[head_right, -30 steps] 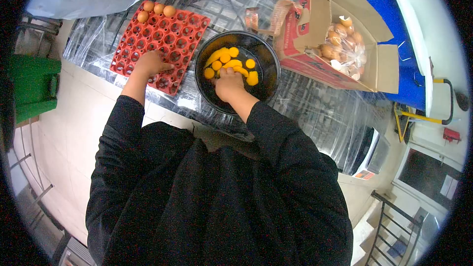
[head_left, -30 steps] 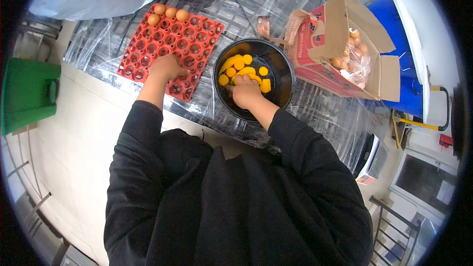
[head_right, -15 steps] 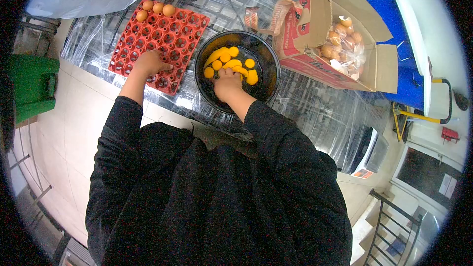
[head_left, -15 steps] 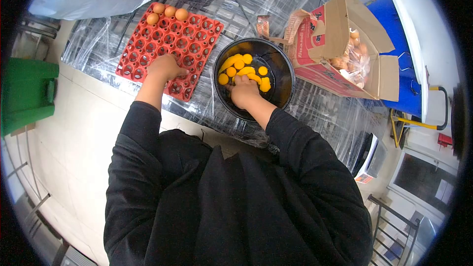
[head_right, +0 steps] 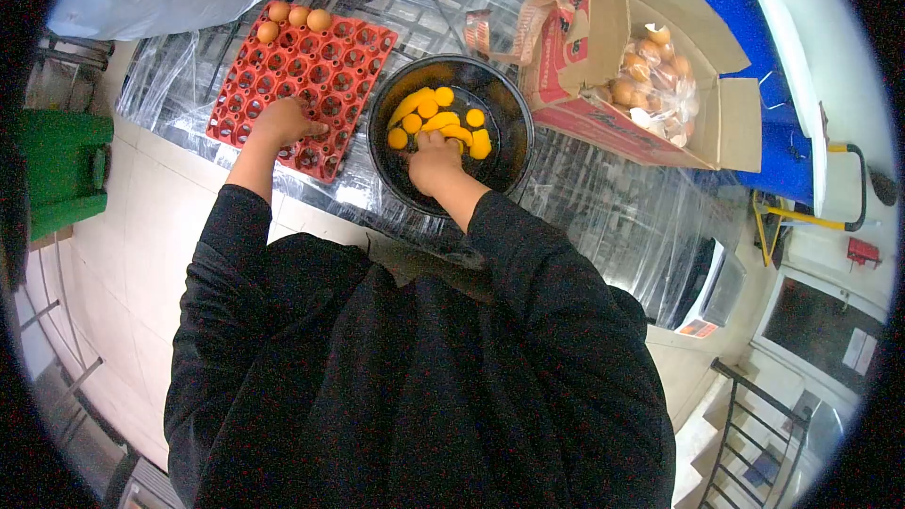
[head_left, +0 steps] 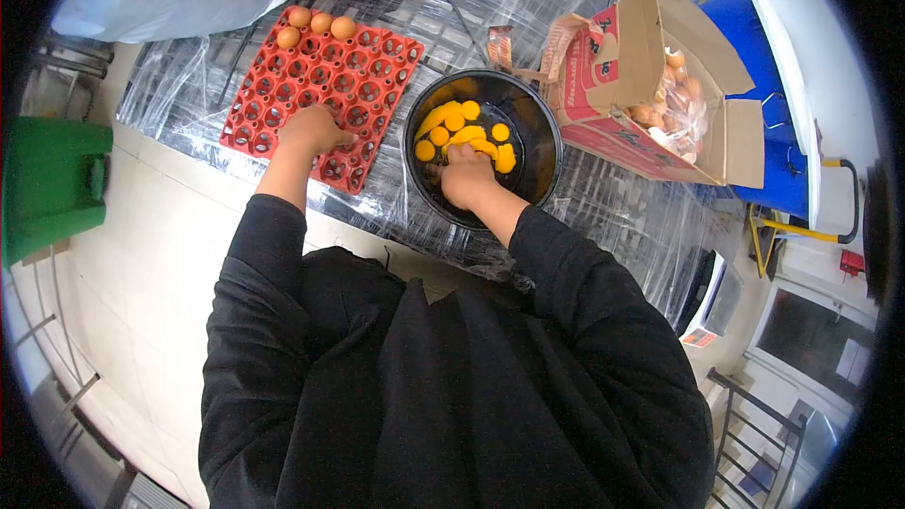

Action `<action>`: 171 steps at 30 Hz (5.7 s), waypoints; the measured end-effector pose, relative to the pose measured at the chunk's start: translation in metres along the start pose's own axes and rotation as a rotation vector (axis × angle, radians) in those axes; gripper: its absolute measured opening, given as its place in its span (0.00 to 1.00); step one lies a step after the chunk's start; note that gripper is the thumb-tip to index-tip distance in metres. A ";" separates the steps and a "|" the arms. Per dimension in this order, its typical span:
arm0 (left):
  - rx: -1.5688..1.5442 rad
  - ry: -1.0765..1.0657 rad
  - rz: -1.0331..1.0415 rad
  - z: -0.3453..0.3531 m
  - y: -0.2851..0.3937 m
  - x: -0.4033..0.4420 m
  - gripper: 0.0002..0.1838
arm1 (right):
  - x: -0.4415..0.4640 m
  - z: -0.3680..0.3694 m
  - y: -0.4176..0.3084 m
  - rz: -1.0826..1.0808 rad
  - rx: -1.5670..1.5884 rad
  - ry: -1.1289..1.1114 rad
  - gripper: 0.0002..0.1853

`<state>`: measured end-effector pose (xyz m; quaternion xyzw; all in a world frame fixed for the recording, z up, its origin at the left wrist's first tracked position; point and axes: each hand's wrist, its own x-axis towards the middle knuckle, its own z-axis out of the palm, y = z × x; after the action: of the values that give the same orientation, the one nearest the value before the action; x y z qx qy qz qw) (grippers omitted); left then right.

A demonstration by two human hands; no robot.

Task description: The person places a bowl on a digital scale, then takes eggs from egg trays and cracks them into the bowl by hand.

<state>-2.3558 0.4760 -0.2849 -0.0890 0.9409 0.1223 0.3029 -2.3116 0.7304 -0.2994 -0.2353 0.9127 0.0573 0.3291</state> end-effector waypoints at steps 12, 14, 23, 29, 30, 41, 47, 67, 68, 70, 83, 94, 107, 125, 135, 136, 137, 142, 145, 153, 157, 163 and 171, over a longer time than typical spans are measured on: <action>-0.016 0.002 -0.001 -0.008 0.005 -0.010 0.34 | 0.012 0.002 0.001 -0.018 0.117 -0.191 0.19; -0.013 -0.021 -0.002 -0.010 0.006 -0.009 0.35 | 0.021 0.011 0.004 -0.069 0.093 -0.239 0.19; 0.069 -0.019 0.024 -0.004 0.001 0.002 0.33 | 0.030 0.017 0.012 -0.218 0.294 -0.341 0.16; -0.006 0.007 -0.043 0.003 -0.003 0.011 0.32 | -0.018 -0.014 0.016 -0.019 0.777 -0.294 0.21; -0.008 0.001 -0.044 0.002 -0.002 0.011 0.32 | -0.021 -0.009 0.018 -0.035 0.784 -0.284 0.22; -0.322 0.342 -0.107 -0.032 -0.006 0.005 0.31 | -0.067 -0.010 0.020 -0.109 0.645 -0.017 0.15; -0.264 0.775 -0.023 -0.041 -0.038 0.089 0.41 | -0.081 -0.002 0.017 -0.123 0.643 0.153 0.09; -0.435 1.036 0.001 -0.039 -0.019 0.067 0.25 | -0.157 -0.046 0.213 0.403 0.041 1.038 0.13; -0.500 1.050 0.085 -0.037 -0.005 0.047 0.22 | -0.158 -0.047 0.213 0.423 0.096 1.038 0.12; -0.618 0.928 0.135 -0.031 0.013 0.018 0.21 | -0.159 -0.052 0.214 0.450 0.204 1.038 0.11; -1.384 -0.227 0.386 0.031 0.176 -0.196 0.27 | -0.175 -0.037 0.032 -0.450 0.696 0.999 0.28; -1.100 -0.035 0.143 0.023 0.141 -0.110 0.28 | -0.135 0.033 0.098 0.007 0.513 0.865 0.21; -0.632 0.206 0.932 0.027 0.178 -0.110 0.28 | -0.123 -0.025 0.079 -0.029 2.176 0.069 0.15; -0.615 0.133 0.777 0.022 0.171 -0.089 0.22 | -0.088 -0.022 0.082 -0.099 2.113 -0.019 0.14; -0.363 0.106 0.723 0.037 0.166 -0.065 0.22 | -0.061 -0.008 0.092 0.003 1.582 0.099 0.19; -0.331 0.095 0.708 0.037 0.167 -0.063 0.22 | -0.059 -0.009 0.091 0.051 1.435 0.151 0.20; -0.335 0.082 0.697 0.036 0.167 -0.059 0.22 | -0.052 -0.003 0.095 -0.004 1.289 0.269 0.21; -0.387 0.135 0.751 0.024 0.165 -0.053 0.22 | -0.060 -0.030 0.084 0.012 1.080 0.424 0.25; -0.425 0.218 0.771 0.004 0.173 -0.068 0.22 | -0.070 -0.052 0.079 0.074 1.569 0.287 0.18; -0.910 0.523 0.557 -0.050 0.126 -0.049 0.27 | -0.165 -0.153 0.096 -0.124 1.827 0.929 0.16; -0.512 0.722 0.162 -0.060 0.066 0.007 0.28 | -0.181 -0.169 0.165 0.084 1.332 1.363 0.23; -0.270 0.703 0.017 -0.016 0.027 0.096 0.35 | -0.180 -0.123 0.205 0.498 0.884 1.345 0.28; -0.133 0.584 -0.144 -0.036 0.051 0.126 0.26 | -0.229 -0.058 0.171 0.562 0.981 1.338 0.21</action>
<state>-2.4886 0.5022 -0.3219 -0.2063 0.9694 0.1313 0.0209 -2.2713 0.9556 -0.1192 0.1823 0.8601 -0.4130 -0.2375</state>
